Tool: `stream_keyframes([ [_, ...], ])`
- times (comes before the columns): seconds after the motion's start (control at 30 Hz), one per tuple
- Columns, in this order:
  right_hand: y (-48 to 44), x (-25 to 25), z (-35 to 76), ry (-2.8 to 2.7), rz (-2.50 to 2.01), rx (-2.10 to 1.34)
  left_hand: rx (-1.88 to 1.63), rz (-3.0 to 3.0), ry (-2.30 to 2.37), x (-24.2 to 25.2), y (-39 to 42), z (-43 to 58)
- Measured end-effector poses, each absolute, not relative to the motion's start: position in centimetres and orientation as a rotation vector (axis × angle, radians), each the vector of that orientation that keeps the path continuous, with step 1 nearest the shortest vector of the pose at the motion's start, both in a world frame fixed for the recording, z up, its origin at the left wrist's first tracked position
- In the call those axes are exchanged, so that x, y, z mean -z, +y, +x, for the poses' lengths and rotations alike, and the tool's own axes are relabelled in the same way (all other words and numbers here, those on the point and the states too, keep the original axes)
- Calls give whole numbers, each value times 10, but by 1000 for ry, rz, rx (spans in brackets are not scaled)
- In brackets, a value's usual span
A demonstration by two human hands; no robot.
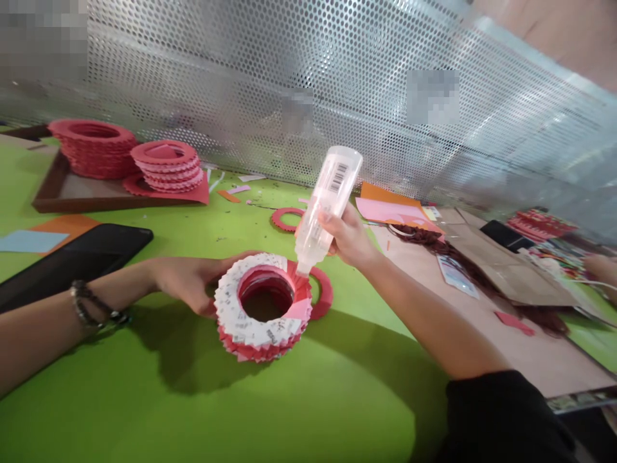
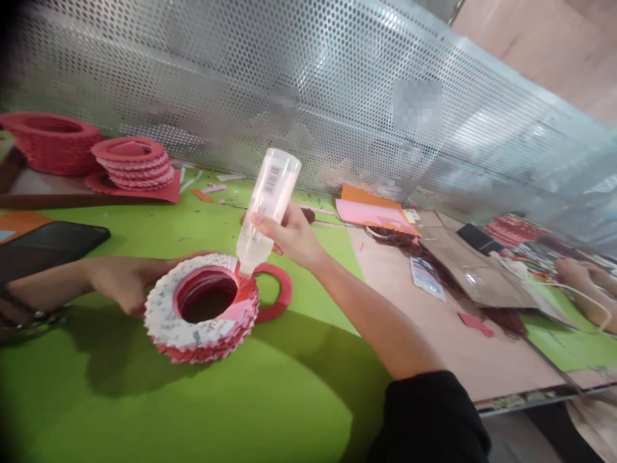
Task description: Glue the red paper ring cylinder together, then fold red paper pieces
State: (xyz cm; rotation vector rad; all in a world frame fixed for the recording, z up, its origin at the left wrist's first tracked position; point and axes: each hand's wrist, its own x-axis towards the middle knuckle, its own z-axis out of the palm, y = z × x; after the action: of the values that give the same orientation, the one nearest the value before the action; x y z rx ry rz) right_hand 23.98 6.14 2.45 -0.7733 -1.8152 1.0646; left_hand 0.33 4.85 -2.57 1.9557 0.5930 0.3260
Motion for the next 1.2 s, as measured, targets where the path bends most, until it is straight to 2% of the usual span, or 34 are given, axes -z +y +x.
stream_keyframes([
  [0.2, 51, -19, 238, -1909, -682, -1043, -387, 2086, 605, 28, 51, 1],
  [0.47, 83, -15, 230, -1924, -685, -1072, -483, 1896, 675, 21, 33, 12],
  [0.7, 84, -17, 230, -1895, -639, -1179, -339, 1945, 657, 18, 42, 9],
  [0.83, 77, -15, 235, -1952, -602, -1255, -374, 1883, 647, 19, 42, 7],
  [1.1, 98, -9, 228, -1970, -640, -1218, -331, 1958, 633, 23, 45, 5],
  [1.2, 97, -11, 230, -1953, -593, -1270, -198, 2040, 515, 21, 51, 5],
])
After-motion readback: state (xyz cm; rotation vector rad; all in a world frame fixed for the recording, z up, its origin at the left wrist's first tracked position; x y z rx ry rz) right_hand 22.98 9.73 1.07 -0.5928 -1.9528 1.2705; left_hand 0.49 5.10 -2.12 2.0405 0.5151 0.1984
